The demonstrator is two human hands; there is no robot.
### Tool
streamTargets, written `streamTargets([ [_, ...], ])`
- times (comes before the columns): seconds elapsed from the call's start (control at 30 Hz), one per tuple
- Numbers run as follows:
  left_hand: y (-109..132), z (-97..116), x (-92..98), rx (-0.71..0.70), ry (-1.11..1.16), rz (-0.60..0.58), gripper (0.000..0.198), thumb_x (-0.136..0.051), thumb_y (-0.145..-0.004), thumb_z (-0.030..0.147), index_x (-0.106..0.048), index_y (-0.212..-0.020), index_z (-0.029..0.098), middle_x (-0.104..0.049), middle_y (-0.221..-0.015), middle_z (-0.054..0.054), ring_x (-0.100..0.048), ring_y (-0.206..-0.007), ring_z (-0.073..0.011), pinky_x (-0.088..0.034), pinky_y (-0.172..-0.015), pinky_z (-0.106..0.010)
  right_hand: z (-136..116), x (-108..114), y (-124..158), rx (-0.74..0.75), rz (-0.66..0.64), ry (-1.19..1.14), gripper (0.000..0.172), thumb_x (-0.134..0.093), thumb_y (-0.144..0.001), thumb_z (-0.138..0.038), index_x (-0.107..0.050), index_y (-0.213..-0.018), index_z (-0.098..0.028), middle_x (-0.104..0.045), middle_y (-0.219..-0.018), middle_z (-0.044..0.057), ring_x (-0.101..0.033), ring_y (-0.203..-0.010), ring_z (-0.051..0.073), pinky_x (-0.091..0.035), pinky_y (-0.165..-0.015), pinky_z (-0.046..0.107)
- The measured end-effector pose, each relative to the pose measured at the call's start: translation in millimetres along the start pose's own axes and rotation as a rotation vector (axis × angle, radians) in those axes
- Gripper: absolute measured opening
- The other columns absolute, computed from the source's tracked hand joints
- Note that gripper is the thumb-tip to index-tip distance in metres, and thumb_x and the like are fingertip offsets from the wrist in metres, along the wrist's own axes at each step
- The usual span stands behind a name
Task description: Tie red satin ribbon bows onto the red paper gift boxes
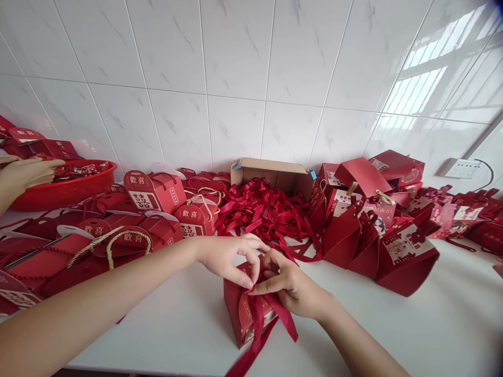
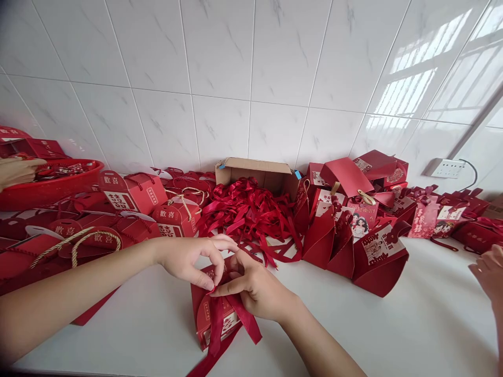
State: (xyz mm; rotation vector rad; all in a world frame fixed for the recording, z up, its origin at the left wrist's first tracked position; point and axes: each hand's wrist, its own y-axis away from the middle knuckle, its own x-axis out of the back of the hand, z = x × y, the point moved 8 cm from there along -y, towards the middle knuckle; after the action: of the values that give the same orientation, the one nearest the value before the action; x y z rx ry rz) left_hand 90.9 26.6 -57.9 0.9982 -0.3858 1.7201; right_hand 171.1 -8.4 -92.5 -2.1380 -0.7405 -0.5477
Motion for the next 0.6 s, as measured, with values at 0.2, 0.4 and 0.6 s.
streamTargets([
  [0.2,-1,-9,4.8,0.033,0.002,0.068,0.014,-0.072,-0.073,0.029,-0.062,-0.071,0.02,-0.05,-0.134,-0.005,-0.032,-0.133,-0.0257,-0.03,-0.109,-0.041,0,0,-1,-0.002,-0.001,-0.011,0.043,-0.049,-0.088,-0.002,-0.071,-0.108,-0.033,-0.043,-0.096,0.004,-0.05,-0.09,0.013,-0.05,-0.077,0.026],
  [0.4,0,-20,1.4,0.011,0.08,0.155,0.021,-0.07,-0.074,0.027,-0.052,-0.066,0.019,-0.053,-0.132,-0.005,-0.038,-0.129,-0.0229,-0.03,-0.108,-0.038,1,0,0,-0.021,-0.019,0.039,0.047,-0.046,-0.087,0.0,-0.071,-0.109,-0.034,-0.04,-0.09,0.004,-0.046,-0.087,0.014,-0.049,-0.075,0.026],
  [0.6,9,-20,-3.0,0.009,0.099,0.298,0.025,-0.067,-0.075,0.024,-0.043,-0.069,0.019,-0.055,-0.124,-0.006,-0.048,-0.118,-0.0212,-0.036,-0.1,-0.034,1,0,1,-0.036,-0.019,0.037,0.044,-0.046,-0.089,-0.003,-0.07,-0.11,-0.032,-0.041,-0.092,0.005,-0.047,-0.088,0.014,-0.049,-0.077,0.028],
])
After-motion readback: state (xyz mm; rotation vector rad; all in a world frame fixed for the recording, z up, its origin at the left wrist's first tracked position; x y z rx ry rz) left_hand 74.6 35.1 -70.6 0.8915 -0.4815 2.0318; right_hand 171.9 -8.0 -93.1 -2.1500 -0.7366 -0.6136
